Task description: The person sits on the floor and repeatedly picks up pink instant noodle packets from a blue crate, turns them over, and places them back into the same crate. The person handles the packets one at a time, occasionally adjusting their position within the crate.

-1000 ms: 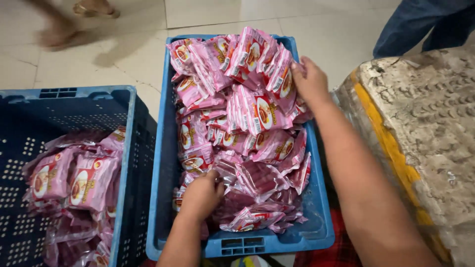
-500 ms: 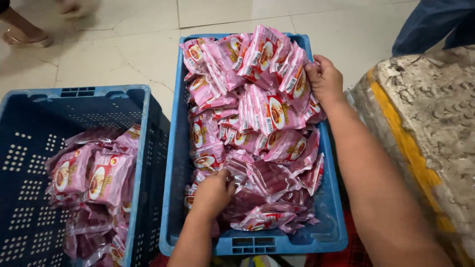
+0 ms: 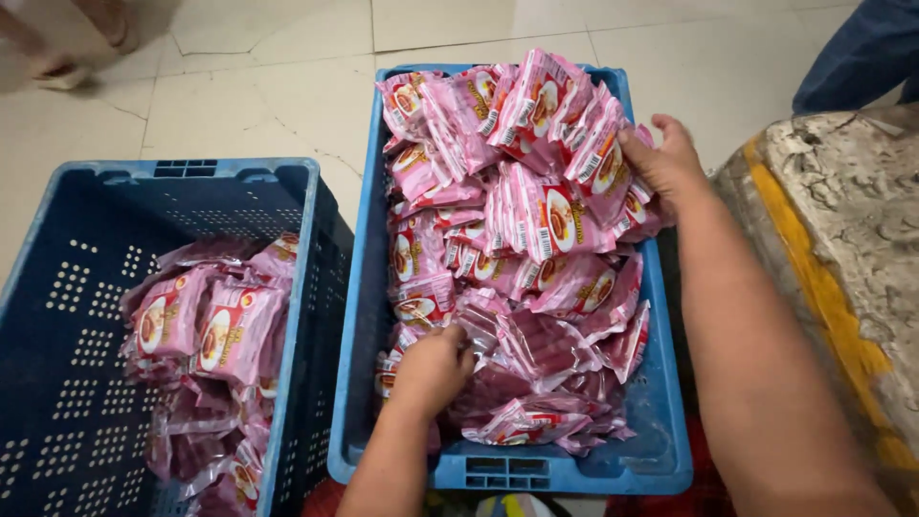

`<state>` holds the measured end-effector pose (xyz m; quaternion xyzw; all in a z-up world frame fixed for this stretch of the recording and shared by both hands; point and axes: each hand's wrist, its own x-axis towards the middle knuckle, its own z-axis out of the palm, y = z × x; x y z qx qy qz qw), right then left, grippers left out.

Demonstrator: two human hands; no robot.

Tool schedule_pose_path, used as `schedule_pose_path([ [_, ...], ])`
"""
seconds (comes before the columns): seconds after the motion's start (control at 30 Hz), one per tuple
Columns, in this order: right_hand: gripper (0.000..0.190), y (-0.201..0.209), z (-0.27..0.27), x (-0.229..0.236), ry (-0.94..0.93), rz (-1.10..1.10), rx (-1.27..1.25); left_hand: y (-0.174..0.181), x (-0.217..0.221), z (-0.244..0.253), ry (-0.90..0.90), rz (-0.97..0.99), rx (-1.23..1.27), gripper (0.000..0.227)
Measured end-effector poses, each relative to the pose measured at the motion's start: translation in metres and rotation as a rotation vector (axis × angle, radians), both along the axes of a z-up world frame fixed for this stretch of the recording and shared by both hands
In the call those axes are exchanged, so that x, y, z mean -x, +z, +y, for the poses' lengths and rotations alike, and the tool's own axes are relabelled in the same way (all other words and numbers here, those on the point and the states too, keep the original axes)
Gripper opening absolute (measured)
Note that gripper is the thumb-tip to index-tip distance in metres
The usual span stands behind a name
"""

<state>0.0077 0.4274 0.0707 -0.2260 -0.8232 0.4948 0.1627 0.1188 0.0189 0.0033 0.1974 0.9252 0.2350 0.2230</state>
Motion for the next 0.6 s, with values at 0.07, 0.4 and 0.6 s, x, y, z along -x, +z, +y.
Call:
schedule_pose_path([
  [0.07,0.088,-0.010,0.004,0.009,0.032,-0.055,0.128,-0.001,0.000,-0.001,-0.001,-0.001,0.006,0.035],
  [0.4,0.029,0.009,-0.009,0.014,0.238,-0.128,0.506,-0.003,0.000,0.006,0.020,0.022,0.045,0.025],
  [0.6,0.077,0.055,-0.003,0.002,0.220,-0.399,0.534,0.019,0.000,0.010,0.061,-0.056,0.093,0.026],
])
